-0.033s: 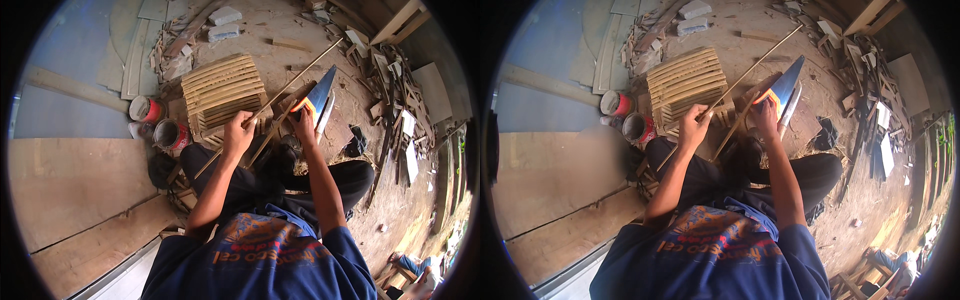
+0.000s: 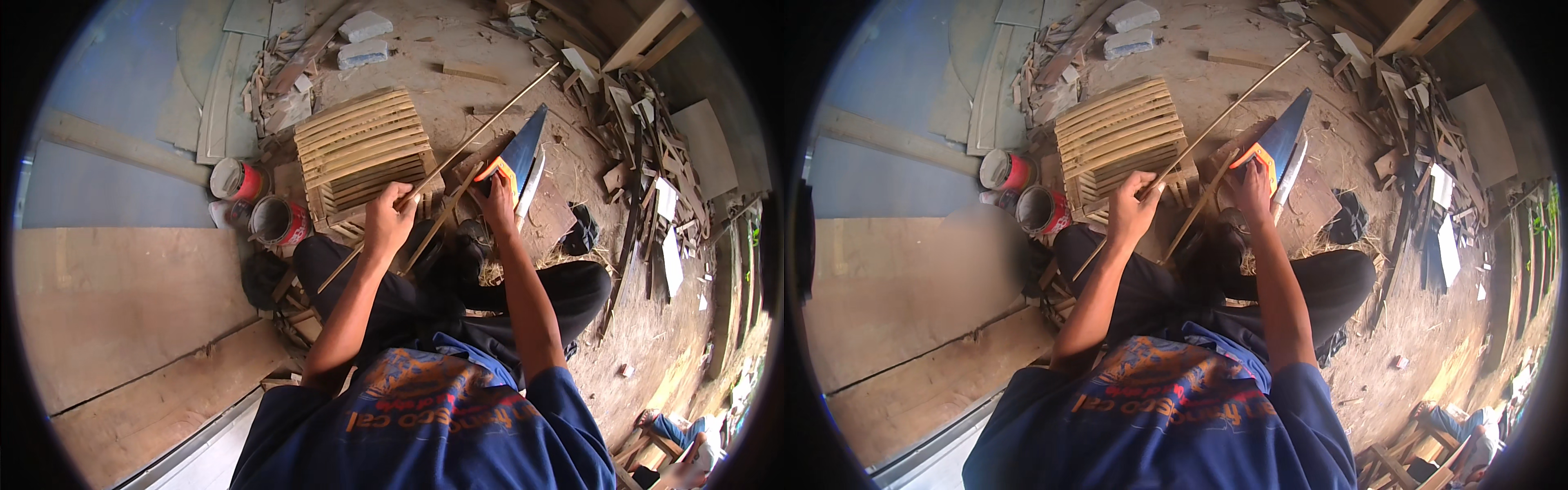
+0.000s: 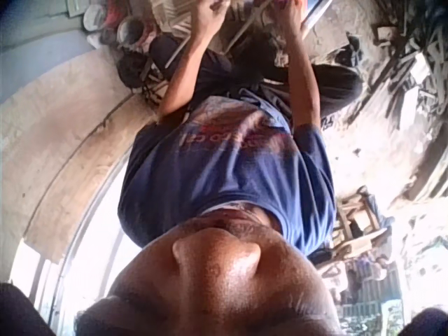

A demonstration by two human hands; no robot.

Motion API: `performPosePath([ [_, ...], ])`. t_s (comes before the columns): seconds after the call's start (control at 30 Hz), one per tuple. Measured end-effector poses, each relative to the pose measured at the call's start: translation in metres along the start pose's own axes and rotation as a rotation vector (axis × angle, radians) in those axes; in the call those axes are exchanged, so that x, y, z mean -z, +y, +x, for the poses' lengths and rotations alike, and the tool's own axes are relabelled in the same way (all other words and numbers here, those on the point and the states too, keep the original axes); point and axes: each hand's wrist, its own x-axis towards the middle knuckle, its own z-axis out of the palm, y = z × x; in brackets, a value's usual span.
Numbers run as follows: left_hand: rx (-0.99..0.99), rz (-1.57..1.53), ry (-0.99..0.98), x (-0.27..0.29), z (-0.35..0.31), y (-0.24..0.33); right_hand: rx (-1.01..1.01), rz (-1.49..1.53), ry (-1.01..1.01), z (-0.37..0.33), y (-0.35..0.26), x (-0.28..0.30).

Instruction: The person assembles a small wooden stool by cutting thin wooden strips to size, filing edges, and nailing them into place. They use a hand saw, metal file, hammer, and nails to construct the slatted seat and frame.

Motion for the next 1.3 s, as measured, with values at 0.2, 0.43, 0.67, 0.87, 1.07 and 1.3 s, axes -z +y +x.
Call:
performPosePath([
  [0.2, 0.006, -0.003, -0.106, -0.009, -0.007, -0.022, 0.004, -0.155, 0.193, -0.024, -0.013, 0.027],
  [0.43, -0.006, 0.006, -0.268, -0.051, -0.025, -0.034, -0.501, -0.054, 0.013, -0.08, 0.007, 0.056],
  [0.67, -0.225, 0.065, -0.394, -0.075, -0.021, -0.03, -0.628, 0.009, 0.2, -0.143, 0.013, 0.073],
  [0.87, -0.484, 0.098, -0.405, -0.163, -0.028, -0.036, -0.89, 0.286, 0.57, -0.236, 0.007, 0.063],
  [1.07, -0.495, 0.159, -0.478, -0.221, -0.054, -0.072, -0.506, 0.357, 0.451, -0.233, -0.025, 0.108],
  [1.3, -0.494, 0.162, -0.52, -0.225, -0.062, -0.081, -0.431, 0.305, 0.163, -0.244, -0.009, 0.081],
])
